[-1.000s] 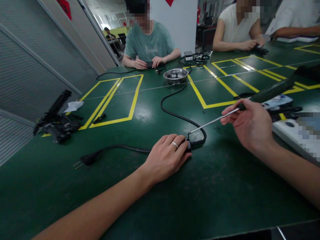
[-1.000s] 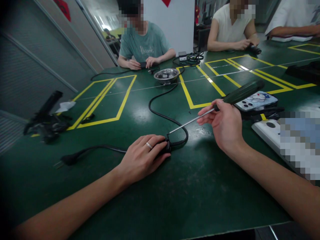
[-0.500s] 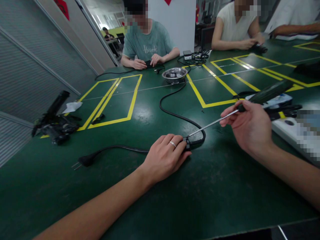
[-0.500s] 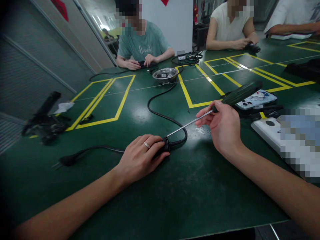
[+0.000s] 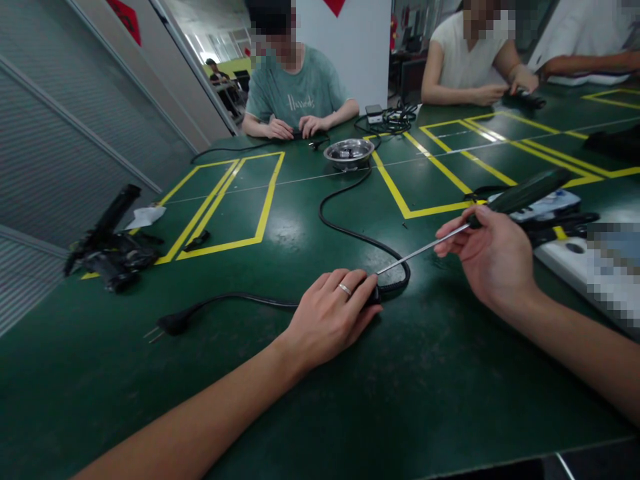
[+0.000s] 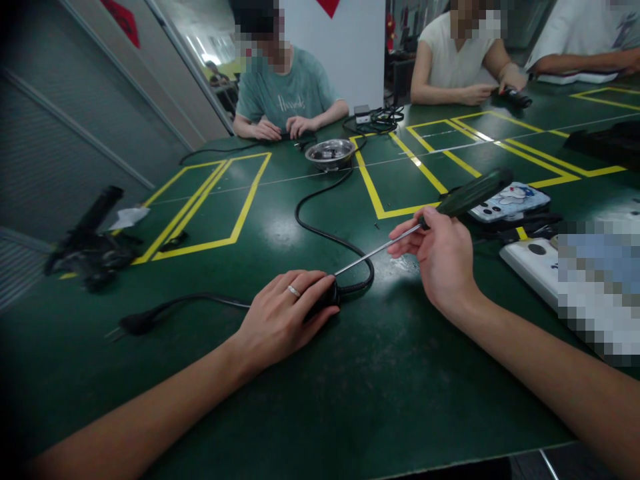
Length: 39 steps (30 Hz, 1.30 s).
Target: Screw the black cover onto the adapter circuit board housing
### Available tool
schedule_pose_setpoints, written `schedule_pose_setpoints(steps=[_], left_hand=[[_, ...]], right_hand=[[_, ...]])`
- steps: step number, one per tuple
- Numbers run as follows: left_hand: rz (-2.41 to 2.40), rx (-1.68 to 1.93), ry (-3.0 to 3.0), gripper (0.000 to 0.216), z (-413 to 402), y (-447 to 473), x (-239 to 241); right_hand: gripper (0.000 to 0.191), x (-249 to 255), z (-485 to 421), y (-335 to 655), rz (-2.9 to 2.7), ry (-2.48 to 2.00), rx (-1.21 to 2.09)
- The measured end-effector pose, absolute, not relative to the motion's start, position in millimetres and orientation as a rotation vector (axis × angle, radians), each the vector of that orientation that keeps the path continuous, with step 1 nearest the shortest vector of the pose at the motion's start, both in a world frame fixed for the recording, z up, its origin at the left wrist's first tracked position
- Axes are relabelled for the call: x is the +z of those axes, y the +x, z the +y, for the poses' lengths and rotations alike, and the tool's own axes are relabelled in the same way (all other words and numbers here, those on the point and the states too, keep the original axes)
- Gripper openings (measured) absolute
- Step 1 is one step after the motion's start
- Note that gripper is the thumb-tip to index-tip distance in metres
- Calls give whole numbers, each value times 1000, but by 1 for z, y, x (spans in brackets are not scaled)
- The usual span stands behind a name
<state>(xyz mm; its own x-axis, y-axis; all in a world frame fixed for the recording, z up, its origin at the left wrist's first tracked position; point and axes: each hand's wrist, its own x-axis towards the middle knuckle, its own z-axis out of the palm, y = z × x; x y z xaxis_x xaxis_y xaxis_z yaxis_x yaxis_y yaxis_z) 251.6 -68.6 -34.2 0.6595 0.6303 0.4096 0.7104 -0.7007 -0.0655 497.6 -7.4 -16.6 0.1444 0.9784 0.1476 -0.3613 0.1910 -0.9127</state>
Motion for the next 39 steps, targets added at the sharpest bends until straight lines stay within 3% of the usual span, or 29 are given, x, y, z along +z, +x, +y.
schedule_pose_setpoints(steps=[24, 31, 39], left_hand=[[-1187, -488, -2735, 27, -67, 253, -34], [-1176, -490, -2734, 27, -67, 252, -34], [-1182, -477, -2740, 26, -67, 252, -33]], right_hand=[[19, -16, -12, 496, -1040, -847, 1053], [19, -10, -15, 495, -1206, -906, 799], [19, -14, -9, 498, -1097, -747, 1148]])
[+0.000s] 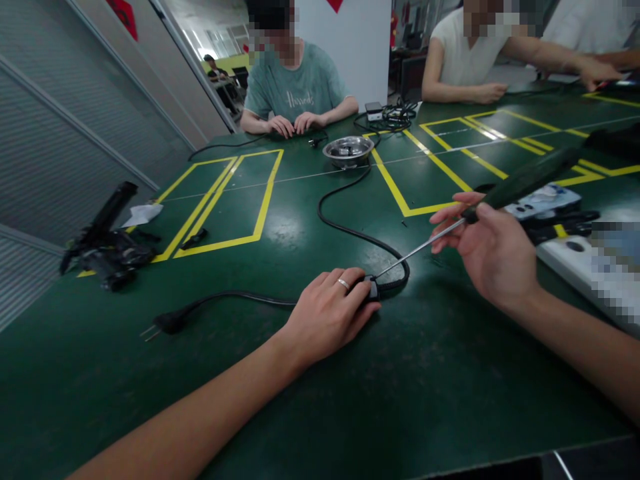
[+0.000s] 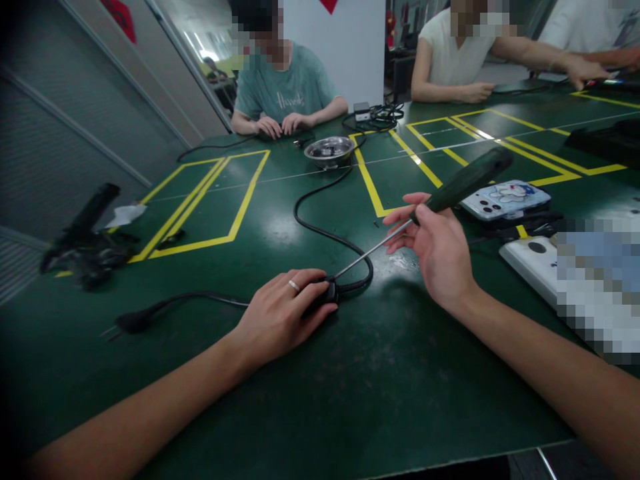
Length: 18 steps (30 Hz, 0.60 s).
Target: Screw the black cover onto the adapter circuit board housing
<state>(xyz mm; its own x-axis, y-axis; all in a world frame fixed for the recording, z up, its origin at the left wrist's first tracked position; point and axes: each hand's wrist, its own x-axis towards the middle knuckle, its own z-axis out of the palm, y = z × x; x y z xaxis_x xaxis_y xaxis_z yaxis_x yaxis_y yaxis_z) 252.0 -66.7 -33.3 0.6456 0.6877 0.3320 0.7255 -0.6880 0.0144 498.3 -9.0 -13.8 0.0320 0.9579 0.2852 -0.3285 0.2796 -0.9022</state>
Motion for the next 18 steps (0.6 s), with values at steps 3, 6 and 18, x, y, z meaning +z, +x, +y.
schedule_pose_setpoints(steps=[3, 6, 18], left_hand=[[-1189, -470, -2748, 27, -67, 252, -33], [-1190, -475, -2758, 27, -67, 252, -33], [-1192, -465, -2762, 29, -66, 252, -33]], right_hand=[[16, -12, -9, 499, -1108, -746, 1128], [10, -12, -8, 499, -1143, -849, 992], [20, -14, -6, 500, -1093, -741, 1145]])
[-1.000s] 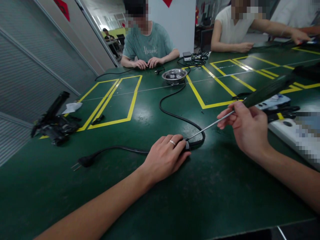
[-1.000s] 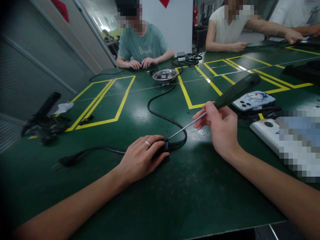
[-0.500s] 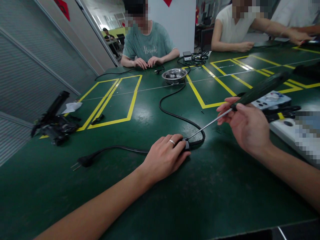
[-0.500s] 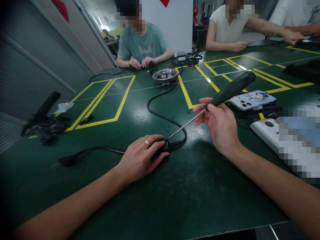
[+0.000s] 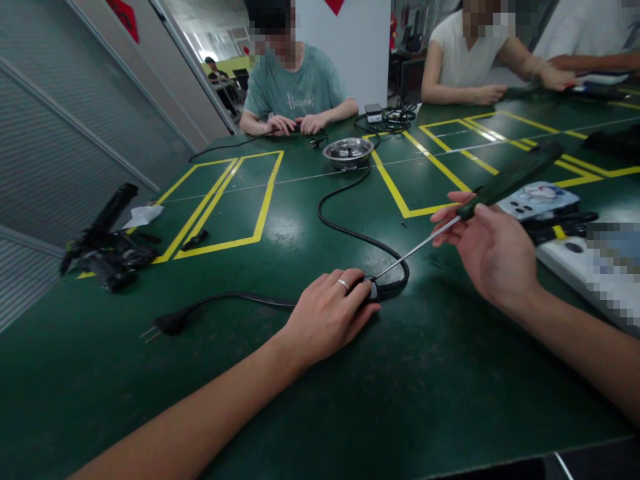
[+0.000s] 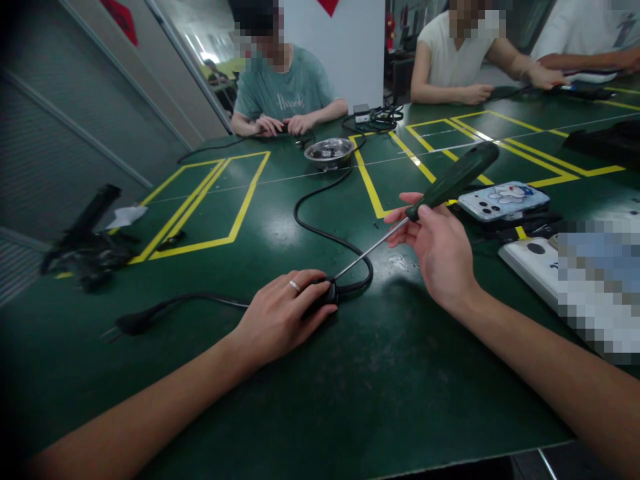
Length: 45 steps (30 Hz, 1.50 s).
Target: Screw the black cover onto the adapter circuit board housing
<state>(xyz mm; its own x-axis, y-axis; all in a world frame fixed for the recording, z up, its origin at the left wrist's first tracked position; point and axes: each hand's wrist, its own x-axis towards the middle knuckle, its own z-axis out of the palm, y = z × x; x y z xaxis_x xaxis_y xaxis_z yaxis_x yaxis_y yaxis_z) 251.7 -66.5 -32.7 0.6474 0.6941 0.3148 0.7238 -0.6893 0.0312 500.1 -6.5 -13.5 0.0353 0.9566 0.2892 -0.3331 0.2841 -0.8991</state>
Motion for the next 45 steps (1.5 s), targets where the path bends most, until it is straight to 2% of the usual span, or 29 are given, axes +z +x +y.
schedule_pose_setpoints(steps=[4, 7, 15, 25, 34, 45], left_hand=[[-1193, -454, -2777, 30, -66, 251, -32], [-1190, -458, -2780, 29, -66, 250, -32], [-1194, -459, -2782, 30, -65, 251, -34], [-1212, -447, -2803, 31, -65, 249, -32], [-1250, -367, -2807, 33, -65, 250, -30], [-1483, -219, -3081, 38, -58, 210, 7]], right_hand=[[11, -12, -7, 500, -1122, -827, 1023], [14, -13, -6, 500, -1125, -889, 951], [19, -13, -2, 502, -1052, -744, 1130], [25, -8, 5, 508, -1016, -929, 939], [28, -22, 36, 529, -983, -959, 543], [22, -29, 38, 528, -1072, -1010, 569]])
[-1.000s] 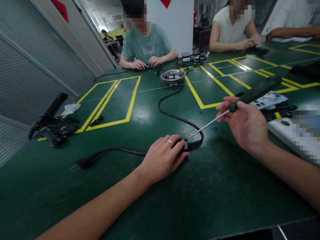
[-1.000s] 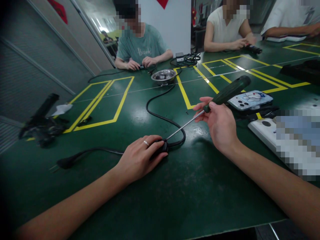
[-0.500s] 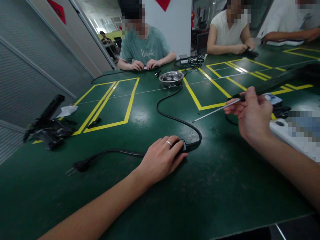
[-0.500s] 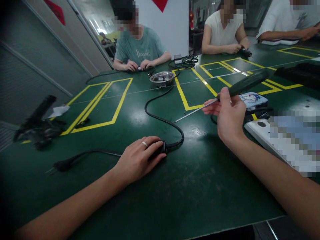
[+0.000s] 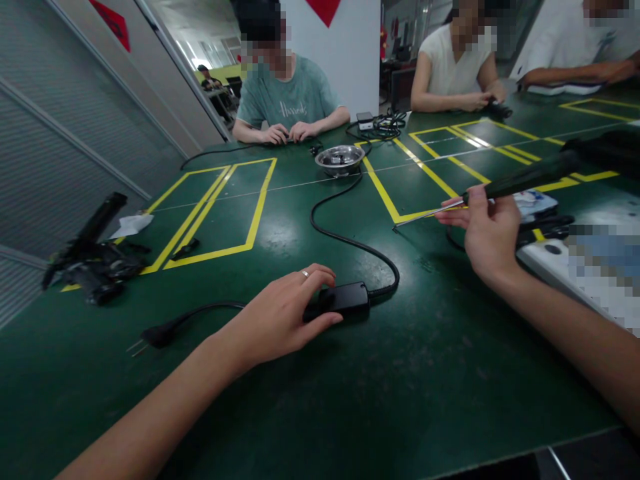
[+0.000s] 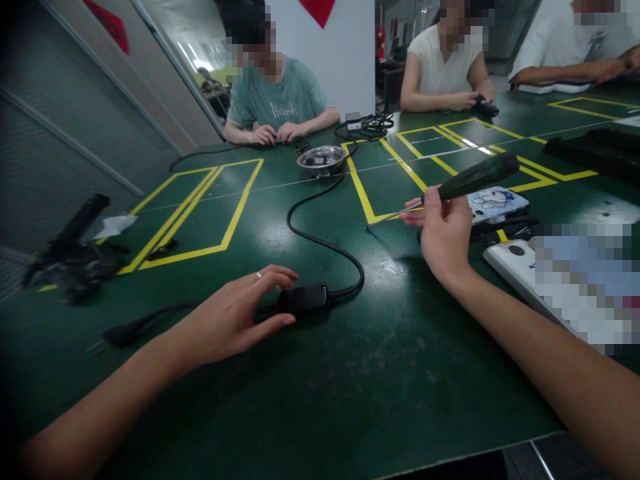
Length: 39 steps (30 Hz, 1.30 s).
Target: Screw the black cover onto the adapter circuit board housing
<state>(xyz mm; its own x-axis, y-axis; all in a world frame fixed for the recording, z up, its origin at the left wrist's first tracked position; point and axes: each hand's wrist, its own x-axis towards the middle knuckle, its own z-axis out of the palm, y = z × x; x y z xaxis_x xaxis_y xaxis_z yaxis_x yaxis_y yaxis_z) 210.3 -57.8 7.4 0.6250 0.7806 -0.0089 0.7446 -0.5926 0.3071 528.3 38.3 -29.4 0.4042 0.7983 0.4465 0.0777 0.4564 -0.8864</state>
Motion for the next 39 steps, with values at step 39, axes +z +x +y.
schedule_pose_setpoints(steps=[39], left_hand=[[1030, 510, 1807, 31, -47, 191, -16]], right_hand=[[20, -22, -32, 474, -805, -844, 1713]])
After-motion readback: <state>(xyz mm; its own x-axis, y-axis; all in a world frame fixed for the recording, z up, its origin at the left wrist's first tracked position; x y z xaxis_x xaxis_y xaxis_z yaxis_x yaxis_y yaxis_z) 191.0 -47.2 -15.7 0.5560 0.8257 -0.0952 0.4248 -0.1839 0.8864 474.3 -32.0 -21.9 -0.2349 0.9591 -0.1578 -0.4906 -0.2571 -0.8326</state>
